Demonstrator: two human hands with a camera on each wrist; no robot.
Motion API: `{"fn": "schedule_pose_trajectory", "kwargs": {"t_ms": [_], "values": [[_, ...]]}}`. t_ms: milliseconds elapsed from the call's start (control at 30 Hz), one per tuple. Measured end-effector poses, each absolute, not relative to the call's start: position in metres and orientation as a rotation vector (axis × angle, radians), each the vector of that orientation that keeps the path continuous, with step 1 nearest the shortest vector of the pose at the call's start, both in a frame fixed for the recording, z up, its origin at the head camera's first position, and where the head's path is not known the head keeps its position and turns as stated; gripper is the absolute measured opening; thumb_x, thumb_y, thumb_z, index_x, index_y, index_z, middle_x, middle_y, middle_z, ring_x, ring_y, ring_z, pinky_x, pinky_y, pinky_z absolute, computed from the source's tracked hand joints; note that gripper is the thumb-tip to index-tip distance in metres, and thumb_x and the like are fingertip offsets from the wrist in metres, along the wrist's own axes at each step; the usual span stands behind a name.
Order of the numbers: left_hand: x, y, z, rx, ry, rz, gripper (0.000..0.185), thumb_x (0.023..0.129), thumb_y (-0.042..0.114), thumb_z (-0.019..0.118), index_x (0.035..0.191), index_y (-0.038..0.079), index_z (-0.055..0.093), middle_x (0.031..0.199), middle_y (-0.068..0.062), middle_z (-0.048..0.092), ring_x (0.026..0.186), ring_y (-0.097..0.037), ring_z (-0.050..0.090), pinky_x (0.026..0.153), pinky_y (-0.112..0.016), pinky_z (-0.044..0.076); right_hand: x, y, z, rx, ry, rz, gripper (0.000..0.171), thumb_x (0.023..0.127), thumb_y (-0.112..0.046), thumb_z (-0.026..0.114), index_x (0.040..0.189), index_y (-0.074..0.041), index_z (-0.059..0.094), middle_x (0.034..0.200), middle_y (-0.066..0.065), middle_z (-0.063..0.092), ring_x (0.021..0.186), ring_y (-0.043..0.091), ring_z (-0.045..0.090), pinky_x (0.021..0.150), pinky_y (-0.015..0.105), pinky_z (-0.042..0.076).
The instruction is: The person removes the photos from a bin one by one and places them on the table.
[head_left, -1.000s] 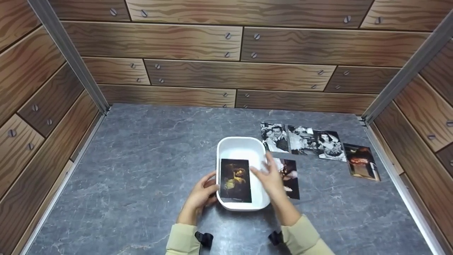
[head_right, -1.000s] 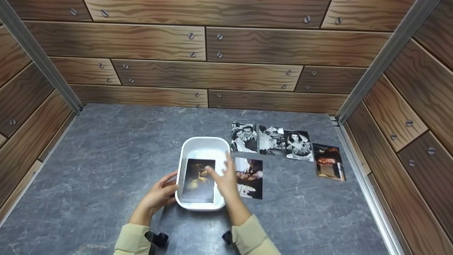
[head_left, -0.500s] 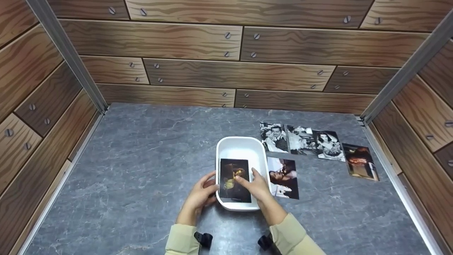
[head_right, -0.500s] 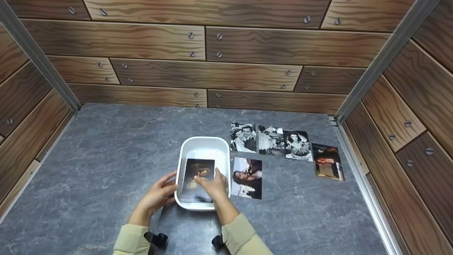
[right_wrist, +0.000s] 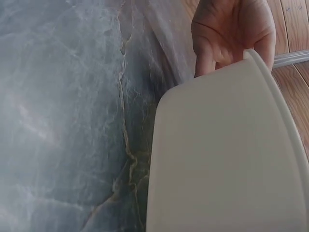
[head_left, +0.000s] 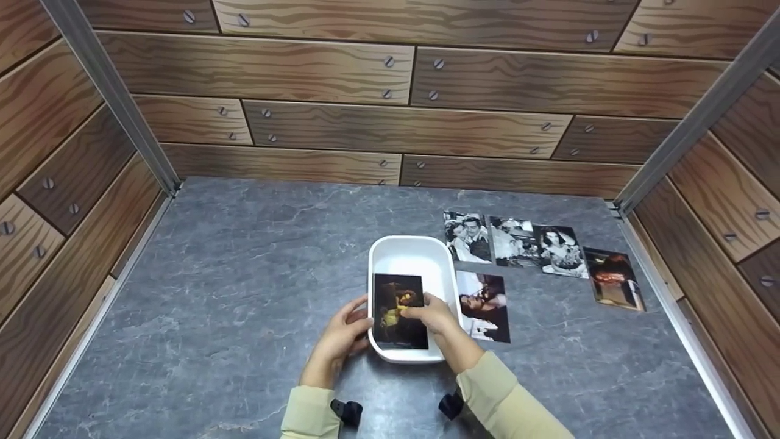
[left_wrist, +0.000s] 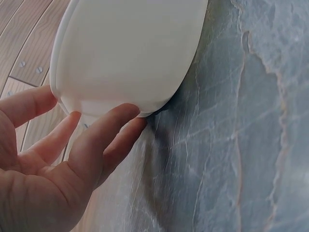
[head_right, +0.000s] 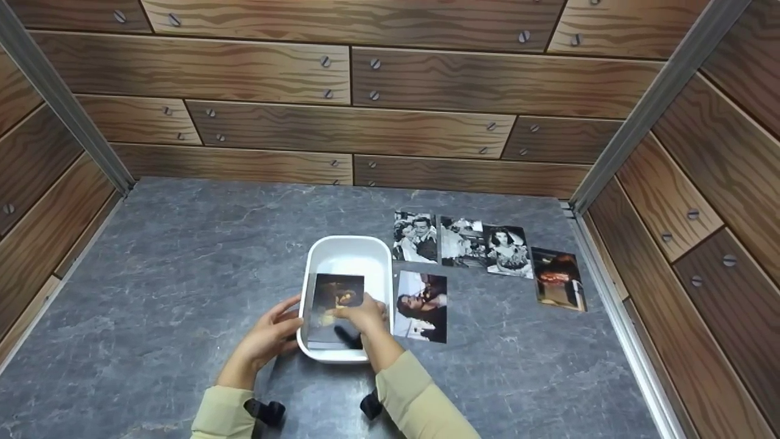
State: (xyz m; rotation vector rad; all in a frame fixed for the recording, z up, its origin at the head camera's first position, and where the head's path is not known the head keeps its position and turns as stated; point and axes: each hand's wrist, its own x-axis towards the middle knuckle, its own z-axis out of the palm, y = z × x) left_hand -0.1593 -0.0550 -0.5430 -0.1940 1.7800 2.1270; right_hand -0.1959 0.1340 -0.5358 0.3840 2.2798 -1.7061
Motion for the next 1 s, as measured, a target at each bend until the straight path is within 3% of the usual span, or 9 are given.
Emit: {"fn": "schedule_pose_trajectory", "kwargs": {"t_ms": [133,300,467,867,1000], "values": [[-0.160,-0.056,-0.546,-0.169,1.766,2.149,0.060,0.091,0.004,0.056,0.147,0.002,0.036,0.142,-0.029,0.045,0.095,-0.016,0.062,0.058,-0.019,0.052,-0.197,0.131,-0.536,0.394,2.321,-1.696,0.068,0.071,-0.001,0.064,0.132,0.018,0.044,0.122,0.032,0.058,0.106,0.034,0.057,0.104,0.044,0.043],[-0.160,-0.055,-0.547,-0.170,1.755,2.161,0.060,0.090,0.003,0.056,0.147,0.002,0.036,0.141,-0.029,0.046,0.094,-0.015,0.061,0.058,-0.019,0.052,-0.194,0.130,-0.535,0.449,2.430,-1.586,0.074,0.069,-0.006,0.065,0.136,0.015,0.041,0.132,0.035,0.049,0.120,0.042,0.049,0.107,0.046,0.040],[-0.160,-0.055,-0.547,-0.179,1.765,2.156,0.060,0.090,0.004,0.056,0.147,0.003,0.036,0.140,-0.030,0.046,0.092,-0.015,0.061,0.058,-0.019,0.053,-0.193,0.129,-0.534,0.464,2.512,-1.510,0.075,0.071,-0.013,0.070,0.137,0.011,0.044,0.136,0.037,0.041,0.123,0.044,0.042,0.108,0.049,0.036],[-0.160,-0.056,-0.545,-0.172,1.756,2.153,0.060,0.090,0.004,0.057,0.147,0.004,0.037,0.141,-0.028,0.046,0.094,-0.015,0.062,0.060,-0.021,0.054,-0.185,0.133,-0.530,0.364,2.600,-1.517,0.069,0.078,-0.015,0.072,0.136,0.010,0.045,0.136,0.035,0.043,0.128,0.047,0.041,0.111,0.053,0.033],[-0.159,-0.056,-0.545,-0.174,1.751,2.153,0.060,0.090,0.004,0.057,0.147,0.004,0.037,0.142,-0.029,0.046,0.093,-0.015,0.062,0.058,-0.019,0.053,-0.184,0.135,-0.530,0.310,2.606,-1.589,0.065,0.076,-0.007,0.070,0.134,0.009,0.046,0.129,0.032,0.048,0.116,0.042,0.051,0.099,0.046,0.046]]}}
